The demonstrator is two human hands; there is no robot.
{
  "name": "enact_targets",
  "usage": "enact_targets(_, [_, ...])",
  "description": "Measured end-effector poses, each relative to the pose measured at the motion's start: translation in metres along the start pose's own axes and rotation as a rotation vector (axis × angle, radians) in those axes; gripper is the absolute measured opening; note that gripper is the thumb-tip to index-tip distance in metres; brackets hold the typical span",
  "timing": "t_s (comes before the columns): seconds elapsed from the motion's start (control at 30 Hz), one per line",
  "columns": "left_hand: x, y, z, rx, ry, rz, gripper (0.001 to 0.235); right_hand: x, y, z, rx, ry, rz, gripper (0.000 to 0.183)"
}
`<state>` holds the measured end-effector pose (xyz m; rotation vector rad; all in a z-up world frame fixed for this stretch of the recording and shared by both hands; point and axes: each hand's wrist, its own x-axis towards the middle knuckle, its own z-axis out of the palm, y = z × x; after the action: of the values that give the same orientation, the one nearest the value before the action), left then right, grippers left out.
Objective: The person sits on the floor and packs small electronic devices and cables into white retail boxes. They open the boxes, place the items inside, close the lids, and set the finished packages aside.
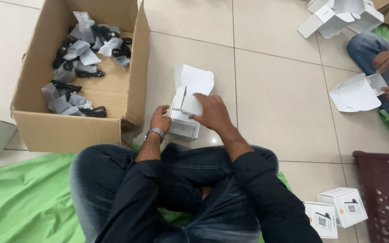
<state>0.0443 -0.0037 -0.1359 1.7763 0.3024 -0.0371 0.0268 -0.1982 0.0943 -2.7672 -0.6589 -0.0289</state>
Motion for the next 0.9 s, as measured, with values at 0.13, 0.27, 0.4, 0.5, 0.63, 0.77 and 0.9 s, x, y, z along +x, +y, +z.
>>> enact_targets(0.13, [-0.030,0.065,-0.016,0.034,-0.026,-0.139,0.056,-0.019,0.009,-0.043,-0.026,0.294,0.078,0.085])
enact_targets(0.27, [-0.034,0.060,-0.010,0.171,-0.002,0.093,0.051,-0.035,0.041,-0.019,-0.216,0.222,0.399,0.094])
enact_targets(0.4, [-0.049,0.095,-0.023,0.413,-0.066,0.131,0.027,-0.040,0.047,0.001,-0.236,-0.326,0.549,0.092])
enact_targets(0.5, [-0.063,0.116,-0.034,0.526,-0.181,0.012,0.031,-0.045,0.061,0.026,-0.162,-0.266,0.523,0.057])
enact_targets(0.63, [-0.066,0.125,-0.037,0.683,-0.294,-0.038,0.029,-0.036,0.031,0.018,-0.022,-0.020,0.375,0.038])
enact_targets(0.77, [-0.062,0.121,-0.034,0.762,-0.307,0.059,0.027,-0.024,0.005,0.023,0.057,-0.162,0.094,0.037])
enact_targets(0.9, [-0.061,0.117,-0.033,0.699,-0.258,0.151,0.030,-0.012,0.005,0.035,0.011,-0.249,0.001,0.028])
